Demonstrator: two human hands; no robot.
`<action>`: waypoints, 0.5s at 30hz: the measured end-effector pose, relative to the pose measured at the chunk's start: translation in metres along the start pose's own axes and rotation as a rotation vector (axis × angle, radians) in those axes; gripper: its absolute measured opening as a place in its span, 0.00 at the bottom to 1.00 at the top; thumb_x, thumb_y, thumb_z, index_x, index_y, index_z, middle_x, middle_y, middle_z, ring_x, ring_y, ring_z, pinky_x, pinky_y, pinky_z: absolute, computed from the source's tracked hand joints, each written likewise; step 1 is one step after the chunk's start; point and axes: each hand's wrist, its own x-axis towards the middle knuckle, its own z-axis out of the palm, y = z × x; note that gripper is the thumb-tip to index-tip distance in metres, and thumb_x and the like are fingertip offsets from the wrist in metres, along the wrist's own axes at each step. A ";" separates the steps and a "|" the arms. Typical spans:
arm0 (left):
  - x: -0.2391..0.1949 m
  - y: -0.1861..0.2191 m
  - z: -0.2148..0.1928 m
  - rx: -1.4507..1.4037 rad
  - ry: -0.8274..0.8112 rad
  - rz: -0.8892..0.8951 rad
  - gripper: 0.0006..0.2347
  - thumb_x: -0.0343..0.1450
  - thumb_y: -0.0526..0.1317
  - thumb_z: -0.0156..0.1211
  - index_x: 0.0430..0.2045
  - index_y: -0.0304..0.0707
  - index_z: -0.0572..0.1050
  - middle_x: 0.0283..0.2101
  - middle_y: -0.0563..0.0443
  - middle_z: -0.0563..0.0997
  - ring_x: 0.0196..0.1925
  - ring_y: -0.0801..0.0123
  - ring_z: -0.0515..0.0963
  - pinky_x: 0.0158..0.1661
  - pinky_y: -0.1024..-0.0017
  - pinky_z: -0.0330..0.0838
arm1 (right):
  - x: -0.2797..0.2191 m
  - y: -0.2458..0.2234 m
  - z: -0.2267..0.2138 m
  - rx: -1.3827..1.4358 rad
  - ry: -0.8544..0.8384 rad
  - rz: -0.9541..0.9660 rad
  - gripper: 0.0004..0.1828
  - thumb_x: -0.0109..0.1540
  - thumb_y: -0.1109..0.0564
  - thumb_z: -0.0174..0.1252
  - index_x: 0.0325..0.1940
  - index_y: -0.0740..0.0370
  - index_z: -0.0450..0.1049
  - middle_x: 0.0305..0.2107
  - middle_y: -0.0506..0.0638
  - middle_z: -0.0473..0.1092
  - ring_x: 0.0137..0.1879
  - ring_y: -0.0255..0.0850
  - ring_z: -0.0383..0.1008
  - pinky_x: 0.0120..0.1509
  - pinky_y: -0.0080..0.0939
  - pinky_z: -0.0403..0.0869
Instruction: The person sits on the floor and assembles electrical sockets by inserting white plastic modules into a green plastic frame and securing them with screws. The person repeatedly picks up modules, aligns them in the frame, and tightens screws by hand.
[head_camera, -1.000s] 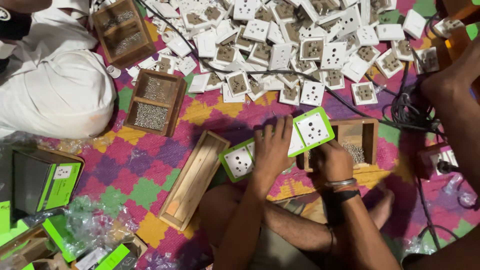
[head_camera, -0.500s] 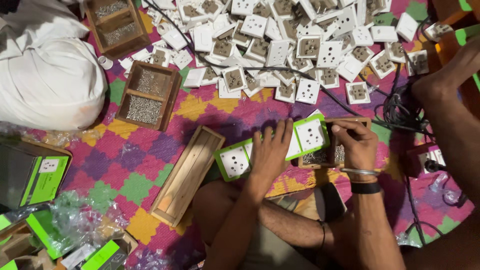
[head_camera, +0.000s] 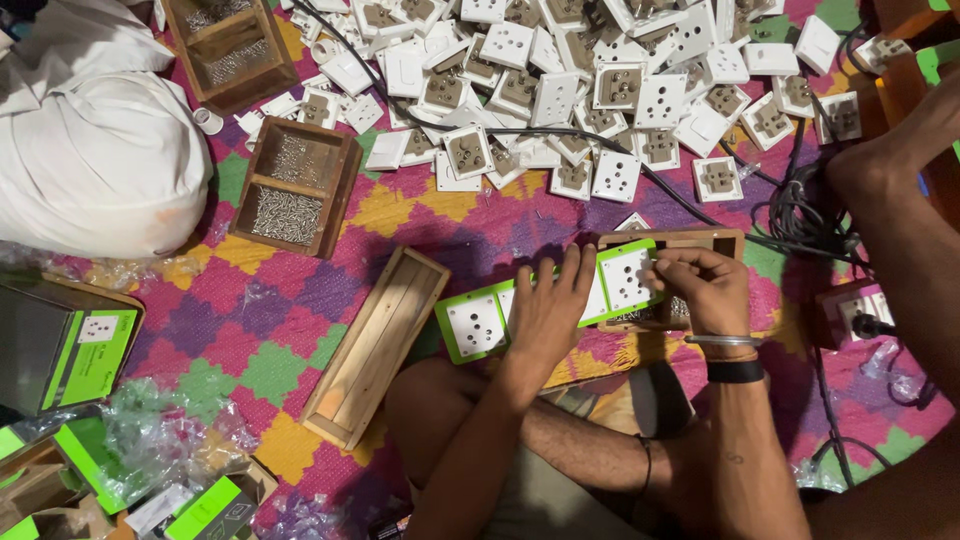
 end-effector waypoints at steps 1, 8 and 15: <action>-0.001 0.000 0.000 -0.015 -0.010 0.000 0.49 0.49 0.37 0.78 0.68 0.34 0.58 0.66 0.44 0.68 0.53 0.53 0.74 0.50 0.51 0.65 | -0.001 -0.001 0.001 -0.050 -0.001 -0.019 0.06 0.62 0.68 0.63 0.43 0.72 0.80 0.30 0.50 0.77 0.33 0.32 0.74 0.40 0.29 0.73; -0.001 0.002 0.001 0.028 -0.003 0.011 0.46 0.51 0.33 0.75 0.69 0.33 0.58 0.66 0.44 0.67 0.54 0.54 0.74 0.50 0.52 0.66 | 0.006 -0.009 0.002 -0.088 -0.054 0.089 0.06 0.61 0.66 0.64 0.41 0.71 0.79 0.28 0.51 0.77 0.30 0.32 0.74 0.34 0.31 0.70; -0.002 0.002 0.000 0.051 0.027 0.037 0.45 0.53 0.33 0.74 0.69 0.33 0.58 0.66 0.42 0.67 0.54 0.54 0.73 0.50 0.51 0.66 | 0.011 0.008 -0.009 -0.178 -0.044 0.120 0.07 0.63 0.63 0.64 0.45 0.69 0.80 0.32 0.49 0.76 0.32 0.30 0.69 0.35 0.29 0.66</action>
